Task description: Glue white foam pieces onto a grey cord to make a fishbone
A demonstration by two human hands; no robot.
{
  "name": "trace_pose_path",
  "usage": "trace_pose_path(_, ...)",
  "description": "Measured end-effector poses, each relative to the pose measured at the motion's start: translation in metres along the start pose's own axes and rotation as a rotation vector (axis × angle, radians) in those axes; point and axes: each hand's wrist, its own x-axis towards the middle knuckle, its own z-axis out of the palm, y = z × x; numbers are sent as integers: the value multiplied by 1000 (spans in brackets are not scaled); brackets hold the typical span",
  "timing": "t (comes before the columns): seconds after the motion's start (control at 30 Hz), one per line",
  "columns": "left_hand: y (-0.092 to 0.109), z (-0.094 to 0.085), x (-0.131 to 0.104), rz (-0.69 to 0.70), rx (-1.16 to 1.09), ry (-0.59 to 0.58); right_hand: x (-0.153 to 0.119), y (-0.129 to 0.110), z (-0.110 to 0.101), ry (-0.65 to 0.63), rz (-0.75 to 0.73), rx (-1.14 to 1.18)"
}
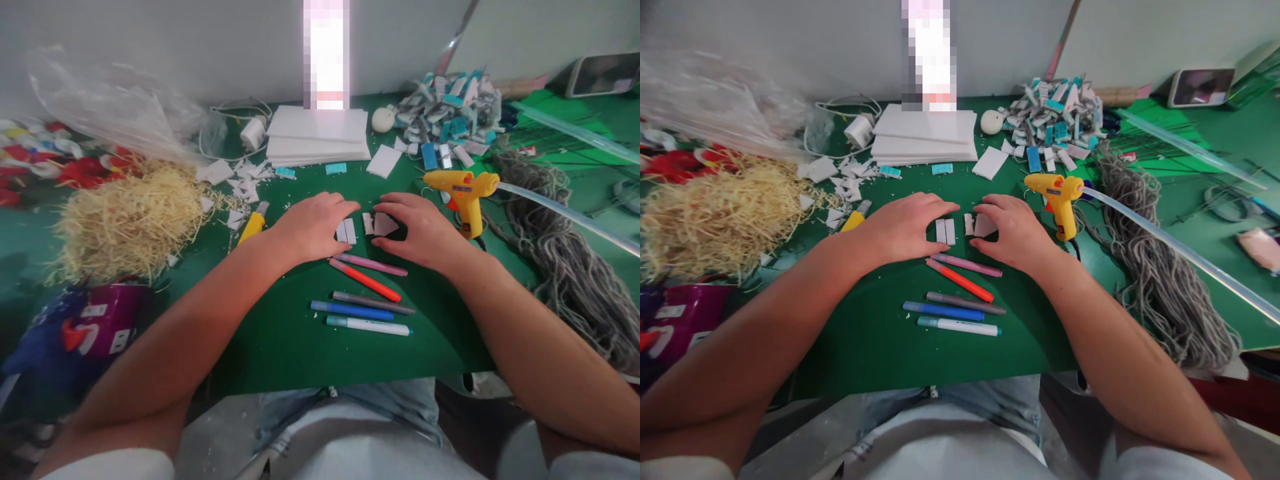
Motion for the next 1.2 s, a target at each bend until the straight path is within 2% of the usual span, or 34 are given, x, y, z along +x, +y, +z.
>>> trace_pose_path(0.23,-10,6,-1,17,1,48,-1,1,-2,10,-3,-5)
trace_pose_path(0.37,5,0,-10,56,48,99,-3,2,-2,38,12,-5)
trace_pose_path(0.4,13,-2,-15,100,42,83,-4,3,-2,46,19,-6)
trace_pose_path(0.53,45,2,-36,285,-10,-123,-5,5,-2,67,49,-11)
trace_pose_path(0.63,60,10,-47,313,61,-182,-5,5,-1,78,65,-12)
trace_pose_path(0.87,74,17,-58,254,148,-238,-4,3,-1,72,68,-8)
trace_pose_path(1.0,79,11,-59,243,144,-241,-4,2,-2,56,52,1)
trace_pose_path(1.1,66,-4,-53,181,135,-222,-4,3,-2,43,35,11)
trace_pose_path(1.13,57,-10,-50,121,140,-193,-5,4,-3,40,26,16)
trace_pose_path(1.2,35,-19,-43,-85,201,-96,-4,6,-3,30,8,27)
